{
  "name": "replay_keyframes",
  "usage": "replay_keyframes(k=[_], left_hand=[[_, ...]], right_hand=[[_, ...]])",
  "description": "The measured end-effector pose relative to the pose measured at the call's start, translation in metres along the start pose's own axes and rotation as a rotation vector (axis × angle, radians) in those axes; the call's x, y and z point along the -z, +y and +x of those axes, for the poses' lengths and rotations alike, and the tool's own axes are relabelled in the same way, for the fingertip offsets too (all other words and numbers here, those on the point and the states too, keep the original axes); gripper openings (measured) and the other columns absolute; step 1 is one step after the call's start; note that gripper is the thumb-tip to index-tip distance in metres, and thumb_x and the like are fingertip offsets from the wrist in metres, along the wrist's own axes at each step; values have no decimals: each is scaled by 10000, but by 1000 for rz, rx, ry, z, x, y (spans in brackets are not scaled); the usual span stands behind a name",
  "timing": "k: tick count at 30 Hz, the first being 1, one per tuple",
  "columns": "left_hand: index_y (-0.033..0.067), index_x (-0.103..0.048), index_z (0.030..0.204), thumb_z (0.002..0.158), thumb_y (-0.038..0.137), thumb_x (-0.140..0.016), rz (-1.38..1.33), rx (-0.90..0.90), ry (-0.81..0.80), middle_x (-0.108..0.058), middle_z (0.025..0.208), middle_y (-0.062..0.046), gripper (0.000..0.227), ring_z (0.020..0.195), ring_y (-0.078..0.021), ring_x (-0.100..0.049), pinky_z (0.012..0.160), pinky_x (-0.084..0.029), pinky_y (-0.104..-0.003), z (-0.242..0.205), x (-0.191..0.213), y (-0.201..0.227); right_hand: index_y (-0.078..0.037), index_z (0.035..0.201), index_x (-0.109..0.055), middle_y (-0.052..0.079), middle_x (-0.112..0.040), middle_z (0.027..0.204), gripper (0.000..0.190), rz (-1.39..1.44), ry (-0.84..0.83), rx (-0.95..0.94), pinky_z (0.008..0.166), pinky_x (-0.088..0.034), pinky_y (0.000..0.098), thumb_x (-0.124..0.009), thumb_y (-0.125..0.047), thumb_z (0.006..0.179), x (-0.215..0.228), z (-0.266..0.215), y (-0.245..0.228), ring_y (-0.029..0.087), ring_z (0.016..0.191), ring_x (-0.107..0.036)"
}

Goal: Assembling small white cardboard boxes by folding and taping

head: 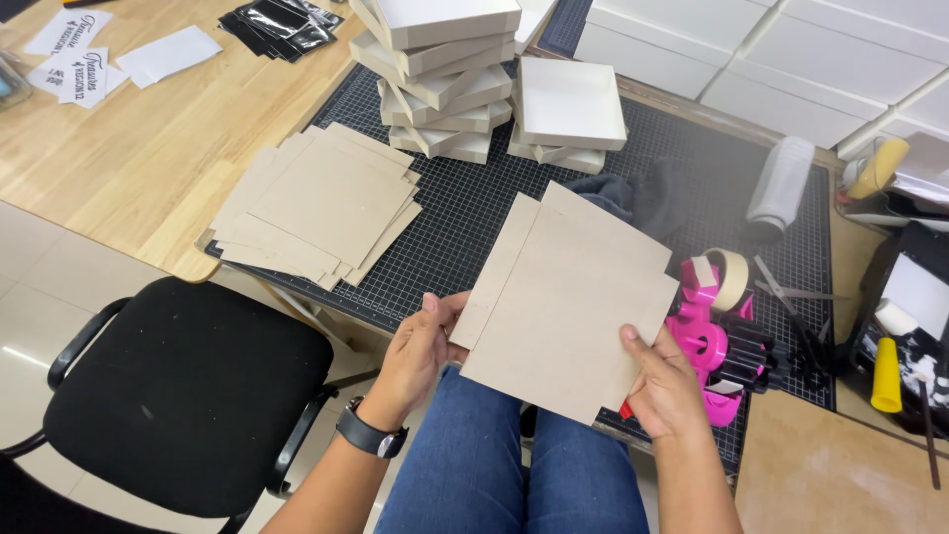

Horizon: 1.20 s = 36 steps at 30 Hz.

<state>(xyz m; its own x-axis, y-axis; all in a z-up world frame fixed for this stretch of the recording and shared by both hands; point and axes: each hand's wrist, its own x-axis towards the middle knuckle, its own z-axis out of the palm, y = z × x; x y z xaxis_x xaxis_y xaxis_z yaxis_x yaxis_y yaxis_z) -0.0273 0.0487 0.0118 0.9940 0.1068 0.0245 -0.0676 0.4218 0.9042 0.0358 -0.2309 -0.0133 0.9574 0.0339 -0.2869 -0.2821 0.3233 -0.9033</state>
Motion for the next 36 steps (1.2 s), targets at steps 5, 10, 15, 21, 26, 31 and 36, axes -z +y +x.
replay_keyframes(k=[5, 10, 15, 21, 26, 31, 36], left_hand=[[-68, -675, 1287, 934, 213, -696, -16, 39, 57, -768, 853, -167, 452, 692, -173, -727, 560, -649, -309, 7, 8, -16], [-36, -711, 1214, 860, 78, -787, 49, 59, 128, -770, 828, -136, 379, 686, -159, -727, 569, -629, -287, 12, 10, -22], [-45, -714, 1207, 888, 63, -763, 108, 64, 170, -717, 758, -98, 340, 622, -117, -663, 500, -554, -205, 11, 5, -21], [-53, -697, 1248, 933, 112, -722, 115, 55, 171, -694, 765, -82, 357, 639, -119, -665, 521, -573, -234, 7, -13, -5], [31, -457, 1479, 1004, 200, -483, 152, -68, 37, -654, 1025, -148, 505, 890, -204, -657, 690, -537, -294, 22, 29, -27], [49, -109, 1648, 804, 23, -794, 825, -542, -95, -185, 1677, -295, 1087, 1516, -524, -196, 1176, -264, -651, 15, 10, -2], [183, -831, 999, 883, 165, -738, 965, -831, -238, -805, 1068, 6, 150, 1155, -295, -717, 1171, -432, -470, 11, -19, 39]], right_hand=[[-98, 1330, -622, 166, -730, 1118, 376, 41, 10, 53, 847, -612, 523, -655, -105, 956, 8, 8, 9, 330, 993, -740], [-96, 1300, -635, 161, -742, 1086, 382, 44, 35, 100, 812, -630, 492, -699, -91, 923, -3, -4, -1, 304, 948, -759], [-96, 1171, -655, 143, -766, 999, 287, 27, 38, 118, 753, -646, 447, -744, -98, 898, -18, -14, -17, 275, 876, -780], [-80, 1132, -656, 163, -769, 986, 258, 38, 43, 122, 733, -651, 461, -752, -89, 893, -19, -18, -28, 292, 855, -783], [-72, 1175, -650, 171, -763, 987, 297, 60, 29, 72, 710, -649, 459, -744, -98, 894, -13, -19, -34, 294, 835, -781], [-44, 1269, -635, 235, -755, 999, 412, 58, 42, 4, 667, -644, 477, -749, -92, 876, 1, -22, -22, 337, 808, -775], [-93, 1585, -331, 154, -650, 1056, 690, -346, 51, 193, 790, -643, 408, -637, -114, 967, 38, -21, 6, 256, 924, -704]])
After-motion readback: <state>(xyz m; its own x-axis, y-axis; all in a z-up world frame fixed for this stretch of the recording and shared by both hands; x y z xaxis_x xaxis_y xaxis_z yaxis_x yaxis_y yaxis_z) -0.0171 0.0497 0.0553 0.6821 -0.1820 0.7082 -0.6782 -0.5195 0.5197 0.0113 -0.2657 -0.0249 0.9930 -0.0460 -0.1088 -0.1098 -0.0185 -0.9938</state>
